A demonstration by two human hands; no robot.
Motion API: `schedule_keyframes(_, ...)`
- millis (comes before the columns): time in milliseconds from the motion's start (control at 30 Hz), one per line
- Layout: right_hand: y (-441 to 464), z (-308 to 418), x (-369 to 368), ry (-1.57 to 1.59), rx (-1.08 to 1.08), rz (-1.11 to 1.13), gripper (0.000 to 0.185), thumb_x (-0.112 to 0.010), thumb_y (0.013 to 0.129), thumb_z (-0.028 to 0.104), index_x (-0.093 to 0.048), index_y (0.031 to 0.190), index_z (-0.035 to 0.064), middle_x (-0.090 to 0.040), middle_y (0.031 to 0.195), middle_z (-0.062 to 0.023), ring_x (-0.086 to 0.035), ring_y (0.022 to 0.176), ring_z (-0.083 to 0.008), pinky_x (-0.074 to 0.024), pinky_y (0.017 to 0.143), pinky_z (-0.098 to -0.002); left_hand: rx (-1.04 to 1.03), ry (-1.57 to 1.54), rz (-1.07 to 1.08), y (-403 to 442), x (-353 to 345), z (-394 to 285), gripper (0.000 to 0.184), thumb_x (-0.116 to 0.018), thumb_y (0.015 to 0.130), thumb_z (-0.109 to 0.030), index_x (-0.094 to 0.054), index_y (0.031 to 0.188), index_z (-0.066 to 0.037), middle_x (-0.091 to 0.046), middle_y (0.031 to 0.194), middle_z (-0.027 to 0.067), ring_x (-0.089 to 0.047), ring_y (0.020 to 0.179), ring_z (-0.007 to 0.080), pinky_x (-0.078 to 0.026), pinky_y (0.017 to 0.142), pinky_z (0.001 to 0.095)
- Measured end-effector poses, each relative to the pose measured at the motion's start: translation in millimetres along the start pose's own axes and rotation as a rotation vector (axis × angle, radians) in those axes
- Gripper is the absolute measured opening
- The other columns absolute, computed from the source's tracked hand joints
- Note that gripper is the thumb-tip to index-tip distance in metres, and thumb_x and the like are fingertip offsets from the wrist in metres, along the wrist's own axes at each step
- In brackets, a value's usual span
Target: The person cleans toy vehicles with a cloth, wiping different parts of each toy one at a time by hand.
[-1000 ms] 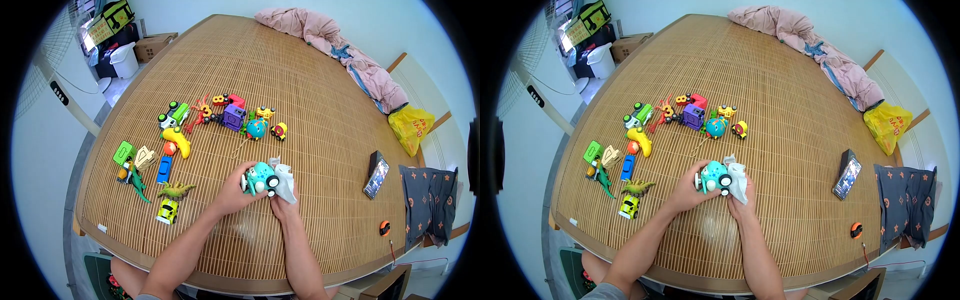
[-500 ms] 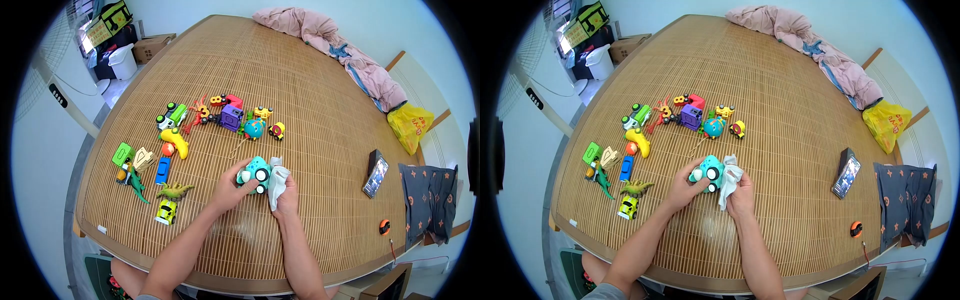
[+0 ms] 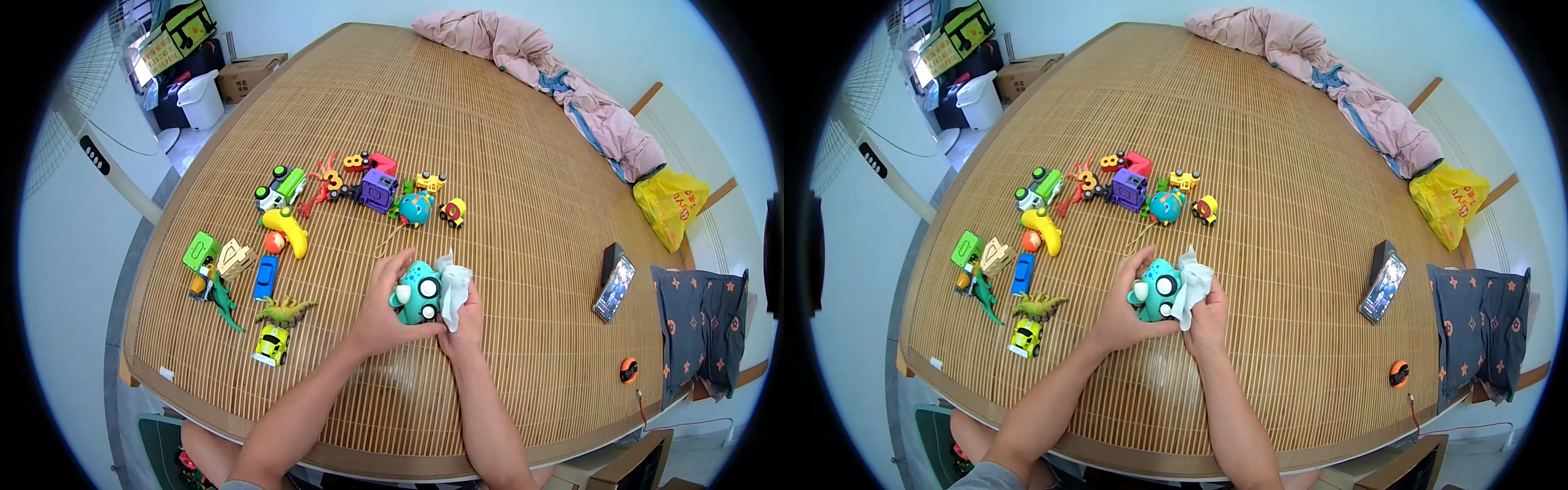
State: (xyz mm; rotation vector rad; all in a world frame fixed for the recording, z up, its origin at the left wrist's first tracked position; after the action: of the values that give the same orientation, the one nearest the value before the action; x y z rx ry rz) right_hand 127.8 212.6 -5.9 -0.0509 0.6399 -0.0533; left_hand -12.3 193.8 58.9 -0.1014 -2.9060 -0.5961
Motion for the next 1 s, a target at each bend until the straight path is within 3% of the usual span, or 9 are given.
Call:
schedule_keyframes(133,1.4,-3.3,8.4,0.022,0.051,-0.006,0.025,-0.056,0.092,0.002,-0.057,0.117,0.0009,-0.063,0.107,-0.0059,-0.062,0.094,-0.0136,-0.0521,0.079,-0.0262,0.027,-0.056,-0.035,-0.3,-0.9,13.4,0.087,-0.085,0.06,-0.015,-0.04,0.134,-0.001,-0.046,0.127,0.0116,-0.047,0.119,0.0216,-0.039,0.101,0.0348)
schedule_keyframes(233,1.2,-1.5,0.3,0.057,0.034,0.055,0.024,-0.055,0.093,0.003,-0.057,0.117,-0.0009,-0.063,0.106,-0.007,-0.062,0.093,-0.0134,-0.0514,0.08,-0.026,0.19,-0.164,-0.128,0.6,10.2,34.7,0.078,-0.085,0.064,-0.017,-0.045,0.129,-0.002,-0.057,0.114,0.0097,-0.056,0.107,0.0184,-0.047,0.092,0.0327)
schedule_keyframes(500,-0.6,-2.7,-7.8,0.099,-0.034,0.139,0.029,-0.062,0.09,0.005,-0.056,0.118,-0.0033,-0.063,0.111,-0.0097,-0.062,0.099,-0.0167,-0.051,0.089,-0.0313,0.275,-0.372,-0.114,1.1,10.7,35.0,0.072,-0.083,0.068,-0.011,-0.046,0.129,0.0,-0.059,0.116,0.0101,-0.059,0.106,0.0172,-0.049,0.09,0.0313)
schedule_keyframes(633,-0.3,-1.1,-5.5,0.111,0.001,0.109,0.026,-0.062,0.091,0.006,-0.057,0.115,-0.0012,-0.064,0.108,-0.0077,-0.062,0.096,-0.0147,-0.0511,0.086,-0.0297,0.247,-0.186,-0.056,2.7,9.5,30.7,0.069,-0.081,0.07,-0.008,-0.047,0.13,-0.002,-0.061,0.114,0.0092,-0.059,0.105,0.0158,-0.049,0.089,0.0304)
schedule_keyframes(767,-1.0,2.6,-2.8,-0.009,0.08,0.097,0.023,-0.062,0.091,0.006,-0.057,0.113,-0.0004,-0.064,0.104,-0.0061,-0.062,0.094,-0.0131,-0.0507,0.083,-0.028,0.228,-0.229,-0.07,2.1,6.3,35.2,0.07,-0.082,0.069,-0.01,-0.048,0.129,-0.003,-0.061,0.112,0.0086,-0.06,0.103,0.0159,-0.049,0.089,0.0303)
schedule_keyframes(1000,0.5,6.1,-3.5,0.026,0.082,0.012,0.019,-0.06,0.093,0.01,-0.059,0.11,0.0012,-0.064,0.099,-0.0038,-0.061,0.087,-0.0102,-0.05,0.076,-0.0254,0.192,-0.083,-0.002,2.2,3.4,25.6,0.079,-0.086,0.061,-0.01,-0.046,0.129,-0.005,-0.058,0.113,0.009,-0.058,0.106,0.0176,-0.048,0.091,0.0316)
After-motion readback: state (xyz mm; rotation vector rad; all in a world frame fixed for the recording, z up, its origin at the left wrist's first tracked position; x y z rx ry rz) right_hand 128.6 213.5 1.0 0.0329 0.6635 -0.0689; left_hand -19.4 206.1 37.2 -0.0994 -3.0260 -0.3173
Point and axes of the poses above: each hand's wrist, its own y-axis towards the middle knuckle, its own x-axis out of the back of the hand, z = x × y, the point moved 9 cm from there along y, towards the middle knuckle
